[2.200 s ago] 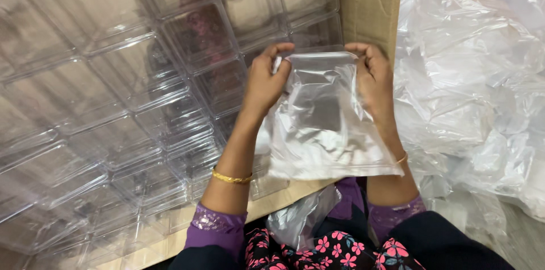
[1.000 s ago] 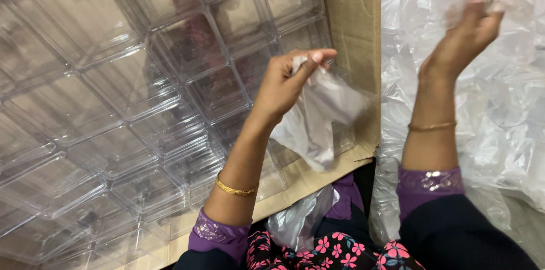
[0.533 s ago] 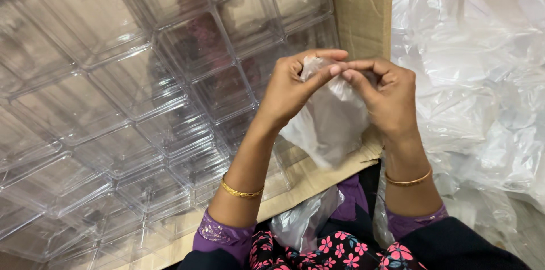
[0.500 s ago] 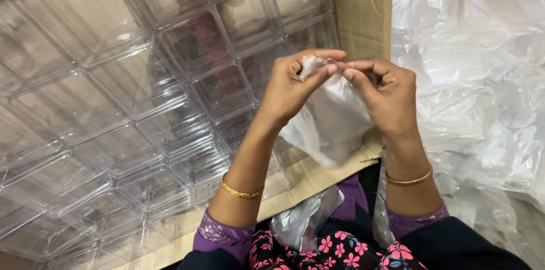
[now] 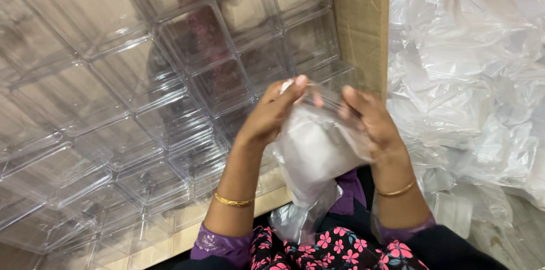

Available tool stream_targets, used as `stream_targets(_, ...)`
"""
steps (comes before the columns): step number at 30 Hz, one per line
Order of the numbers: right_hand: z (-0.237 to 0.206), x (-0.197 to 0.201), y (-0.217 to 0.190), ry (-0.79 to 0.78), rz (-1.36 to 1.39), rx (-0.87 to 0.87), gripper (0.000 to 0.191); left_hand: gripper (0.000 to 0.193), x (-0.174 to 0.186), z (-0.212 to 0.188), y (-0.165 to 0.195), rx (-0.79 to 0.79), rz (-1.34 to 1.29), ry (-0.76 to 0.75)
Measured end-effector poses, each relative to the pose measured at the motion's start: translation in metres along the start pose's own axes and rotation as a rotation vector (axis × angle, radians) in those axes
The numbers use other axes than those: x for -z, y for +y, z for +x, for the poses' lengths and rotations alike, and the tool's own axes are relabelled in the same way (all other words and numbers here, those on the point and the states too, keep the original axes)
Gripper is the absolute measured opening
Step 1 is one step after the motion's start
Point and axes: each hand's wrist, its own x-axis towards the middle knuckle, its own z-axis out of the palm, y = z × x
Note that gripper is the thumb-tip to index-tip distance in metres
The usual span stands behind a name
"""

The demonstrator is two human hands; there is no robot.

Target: The person sits on the floor in front of a cardboard box filled with clear plastic boxes. They take plastic bags one at a time, open them, insert a clear plastic box, and place the filled bag onto a pile of finished bags beside them.

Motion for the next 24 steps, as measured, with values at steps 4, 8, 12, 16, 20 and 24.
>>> stream_targets(4,-0.006,0.033,0.006,-0.427,0.333,0.43,0.032,0.039,0.014,-0.015,-0.005,-0.037,0.003,-0.054)
stream_targets(8,-0.006,0.027,-0.017,-0.204,0.122,0.501,0.008,0.032,0.001,-0.012,-0.025,-0.122,0.696,0.221)
stream_targets(12,0.011,-0.009,-0.028,0.32,-0.665,0.556,0.008,0.021,-0.013,0.005,-0.038,-0.215,0.928,0.509)
stream_targets(16,0.008,-0.034,-0.029,0.352,-1.43,0.753,0.046,0.048,-0.018,0.012,-0.045,-0.19,1.064,0.559)
stream_targets(20,-0.006,-0.044,-0.026,0.373,-1.503,0.779,0.054,0.048,-0.018,0.012,-0.046,-0.052,0.941,0.57)
stream_targets(24,-0.027,-0.031,-0.026,0.493,-1.084,0.778,0.033,0.032,-0.026,0.011,-0.034,-0.132,0.651,0.476)
